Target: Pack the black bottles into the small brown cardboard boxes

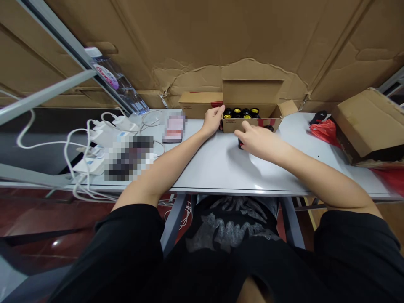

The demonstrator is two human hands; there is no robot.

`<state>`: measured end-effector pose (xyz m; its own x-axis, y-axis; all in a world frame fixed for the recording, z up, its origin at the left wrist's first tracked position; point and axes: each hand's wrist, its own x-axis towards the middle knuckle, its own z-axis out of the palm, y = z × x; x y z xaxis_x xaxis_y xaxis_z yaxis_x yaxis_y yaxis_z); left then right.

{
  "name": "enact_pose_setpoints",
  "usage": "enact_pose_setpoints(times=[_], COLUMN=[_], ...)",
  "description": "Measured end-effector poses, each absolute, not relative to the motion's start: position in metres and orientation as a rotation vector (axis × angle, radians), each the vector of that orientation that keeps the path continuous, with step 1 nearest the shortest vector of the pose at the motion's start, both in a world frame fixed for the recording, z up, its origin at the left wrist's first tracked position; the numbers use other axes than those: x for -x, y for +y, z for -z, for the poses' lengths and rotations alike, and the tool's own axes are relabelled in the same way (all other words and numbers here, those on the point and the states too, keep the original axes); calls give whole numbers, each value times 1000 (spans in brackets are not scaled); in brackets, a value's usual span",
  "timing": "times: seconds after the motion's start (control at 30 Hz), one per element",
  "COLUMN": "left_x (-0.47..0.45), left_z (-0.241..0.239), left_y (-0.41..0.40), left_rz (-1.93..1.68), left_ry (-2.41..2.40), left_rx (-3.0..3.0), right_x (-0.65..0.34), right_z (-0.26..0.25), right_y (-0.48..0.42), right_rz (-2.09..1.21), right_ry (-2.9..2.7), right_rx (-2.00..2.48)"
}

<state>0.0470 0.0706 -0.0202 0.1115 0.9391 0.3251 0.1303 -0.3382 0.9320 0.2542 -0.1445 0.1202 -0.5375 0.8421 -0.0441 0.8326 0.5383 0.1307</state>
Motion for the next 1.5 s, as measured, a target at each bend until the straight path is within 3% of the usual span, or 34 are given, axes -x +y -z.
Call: enact_pose_setpoints(times=[0.17, 0.33, 0.57, 0.83, 1.03, 1.5], left_x=[-45, -45, -48, -45, -44, -43], left_z=[23, 25, 27, 31, 30, 33], left_y=[72, 75, 77, 82, 83, 86], left_rz=[-1324, -1319, -1329, -1318, -1316, -1339], left_ry=[1051, 1044, 1021, 1034, 981, 937], left_rx=[-1608, -1608, -1603, -1574, -1577, -1589], right_x=[-257, -268, -316, -396, -411, -414], right_z=[-117, -106, -109, -114, -89, -66], right_y=[-130, -105, -57, -3, 14, 24], right_rz=[230, 413, 634, 1296, 1067, 1265], right_ry=[2841, 2894, 3408, 3354, 3294, 3294], right_rx=[-1298, -1251, -1254, -1907, -2236, -2183])
